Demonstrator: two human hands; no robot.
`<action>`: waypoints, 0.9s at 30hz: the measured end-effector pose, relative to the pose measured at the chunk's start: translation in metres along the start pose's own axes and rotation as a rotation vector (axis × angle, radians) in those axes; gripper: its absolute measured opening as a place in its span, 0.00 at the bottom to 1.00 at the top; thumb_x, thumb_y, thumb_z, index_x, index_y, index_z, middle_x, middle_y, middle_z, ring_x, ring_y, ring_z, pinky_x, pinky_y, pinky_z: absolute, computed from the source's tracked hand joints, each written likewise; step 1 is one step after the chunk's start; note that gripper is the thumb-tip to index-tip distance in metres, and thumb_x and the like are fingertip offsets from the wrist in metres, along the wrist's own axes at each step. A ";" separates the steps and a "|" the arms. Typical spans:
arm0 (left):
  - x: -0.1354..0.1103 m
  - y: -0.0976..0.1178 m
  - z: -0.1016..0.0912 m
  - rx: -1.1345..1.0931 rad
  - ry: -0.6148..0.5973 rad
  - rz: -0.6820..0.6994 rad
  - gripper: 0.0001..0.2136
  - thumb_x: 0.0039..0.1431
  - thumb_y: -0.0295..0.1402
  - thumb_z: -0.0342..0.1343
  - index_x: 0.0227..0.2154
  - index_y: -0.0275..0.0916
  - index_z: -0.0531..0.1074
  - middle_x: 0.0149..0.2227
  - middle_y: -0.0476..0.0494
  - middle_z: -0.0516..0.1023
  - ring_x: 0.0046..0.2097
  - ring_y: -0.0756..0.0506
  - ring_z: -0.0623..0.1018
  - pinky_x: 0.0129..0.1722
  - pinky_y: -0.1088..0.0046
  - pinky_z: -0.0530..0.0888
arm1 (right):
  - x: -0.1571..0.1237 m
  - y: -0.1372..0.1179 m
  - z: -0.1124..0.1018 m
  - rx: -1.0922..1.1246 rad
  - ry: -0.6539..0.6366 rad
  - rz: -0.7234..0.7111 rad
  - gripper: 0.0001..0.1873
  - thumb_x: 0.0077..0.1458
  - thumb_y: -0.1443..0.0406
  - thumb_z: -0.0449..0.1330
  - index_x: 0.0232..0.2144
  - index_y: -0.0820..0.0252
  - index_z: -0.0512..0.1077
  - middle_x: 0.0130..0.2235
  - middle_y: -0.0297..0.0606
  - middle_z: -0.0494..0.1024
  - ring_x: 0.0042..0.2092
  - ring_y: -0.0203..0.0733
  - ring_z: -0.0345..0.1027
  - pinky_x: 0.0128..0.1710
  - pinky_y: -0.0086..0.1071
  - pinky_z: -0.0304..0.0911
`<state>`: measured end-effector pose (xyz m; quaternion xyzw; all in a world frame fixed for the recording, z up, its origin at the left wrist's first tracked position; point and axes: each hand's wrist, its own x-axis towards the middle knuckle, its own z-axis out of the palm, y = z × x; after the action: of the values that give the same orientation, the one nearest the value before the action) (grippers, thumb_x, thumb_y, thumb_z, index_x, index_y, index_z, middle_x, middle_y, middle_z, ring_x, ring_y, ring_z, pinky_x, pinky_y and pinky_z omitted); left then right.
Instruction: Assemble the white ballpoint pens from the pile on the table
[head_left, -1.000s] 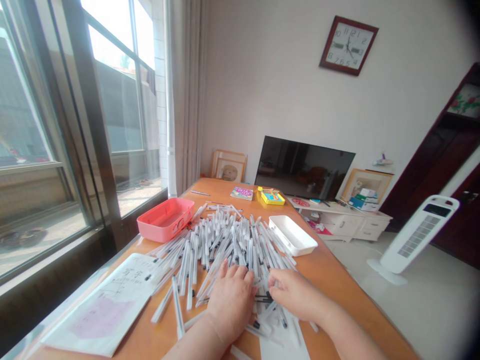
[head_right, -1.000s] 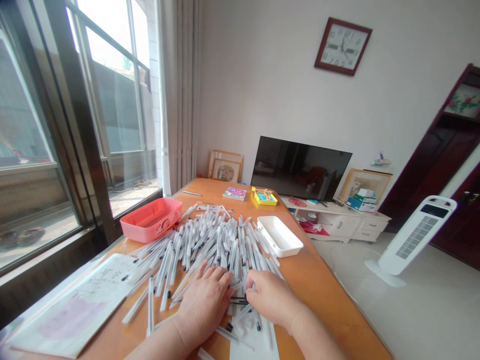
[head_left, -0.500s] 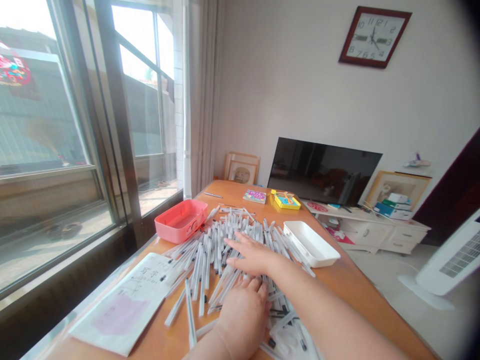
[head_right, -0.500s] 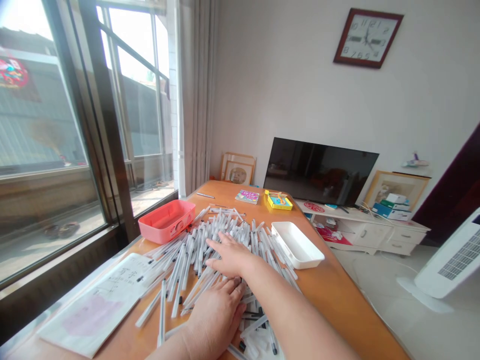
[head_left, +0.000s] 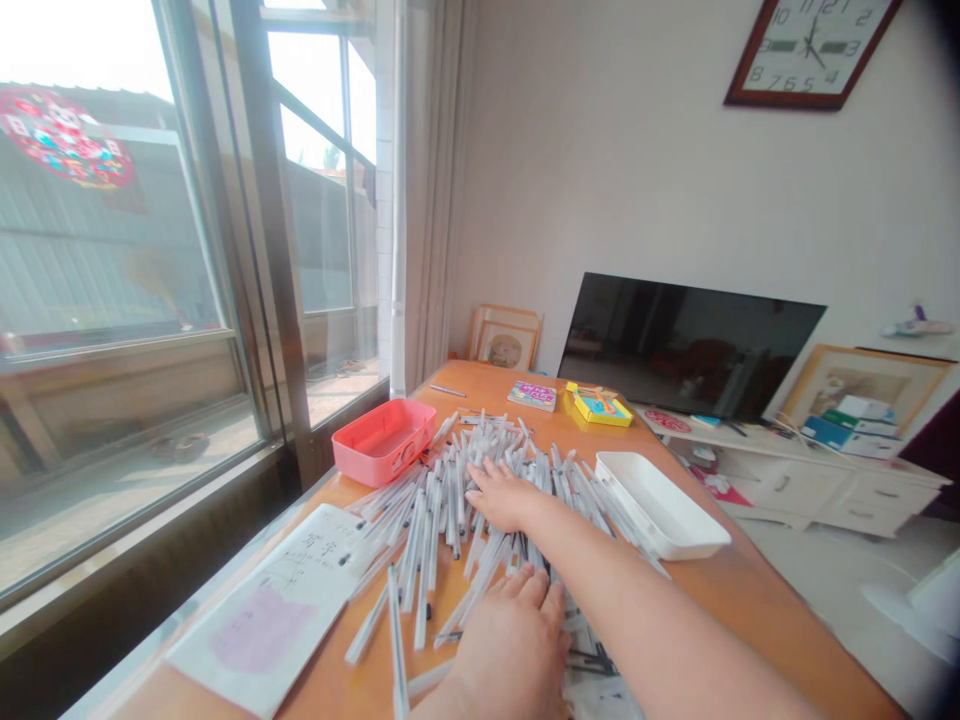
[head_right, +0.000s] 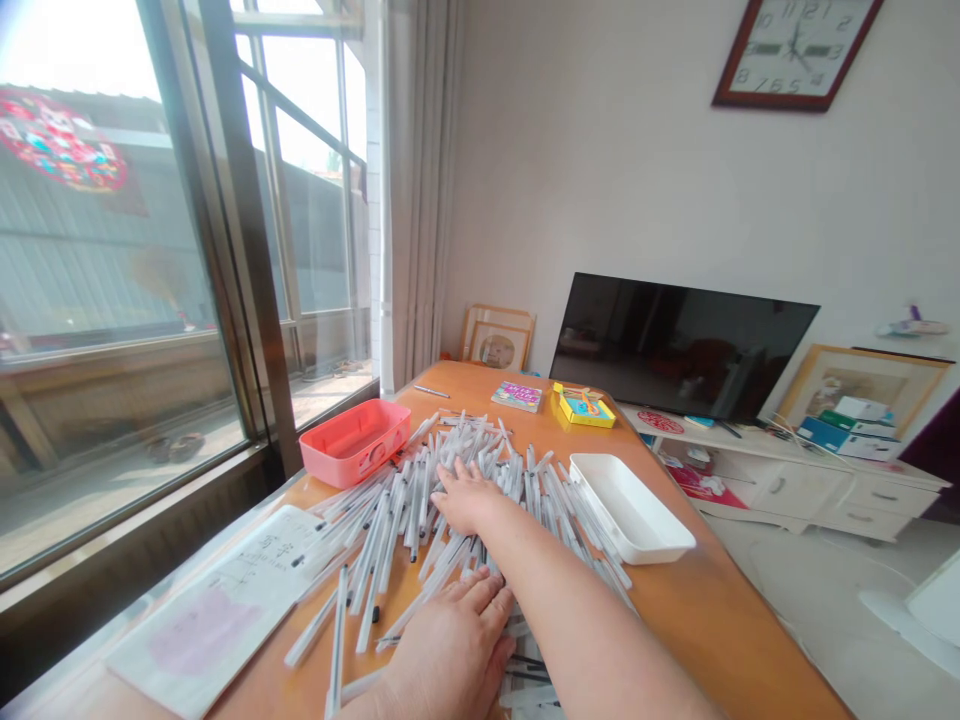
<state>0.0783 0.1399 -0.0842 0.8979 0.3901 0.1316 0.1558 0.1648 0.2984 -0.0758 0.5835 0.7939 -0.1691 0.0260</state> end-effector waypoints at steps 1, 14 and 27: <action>0.000 0.000 0.000 -0.003 -0.002 -0.006 0.25 0.64 0.38 0.48 0.61 0.35 0.66 0.61 0.32 0.70 0.63 0.33 0.67 0.64 0.55 0.64 | 0.004 0.001 -0.001 -0.004 0.006 0.004 0.37 0.65 0.48 0.43 0.71 0.48 0.39 0.73 0.37 0.32 0.72 0.56 0.25 0.67 0.52 0.36; -0.007 0.006 -0.010 -0.009 0.076 -0.062 0.21 0.63 0.37 0.49 0.58 0.42 0.69 0.59 0.36 0.72 0.61 0.33 0.69 0.64 0.48 0.60 | -0.040 0.050 -0.033 0.009 0.307 0.018 0.24 0.66 0.59 0.46 0.61 0.48 0.66 0.61 0.40 0.69 0.62 0.49 0.60 0.59 0.39 0.52; -0.008 0.002 -0.003 -0.004 0.165 -0.117 0.18 0.62 0.40 0.51 0.52 0.42 0.73 0.55 0.36 0.73 0.61 0.32 0.67 0.63 0.47 0.59 | -0.041 0.078 -0.001 -0.047 0.326 0.082 0.14 0.62 0.61 0.59 0.49 0.54 0.75 0.53 0.43 0.73 0.52 0.49 0.69 0.53 0.42 0.64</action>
<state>0.0732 0.1330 -0.0821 0.8595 0.4530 0.1963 0.1322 0.2510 0.2819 -0.0838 0.6342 0.7670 -0.0525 -0.0824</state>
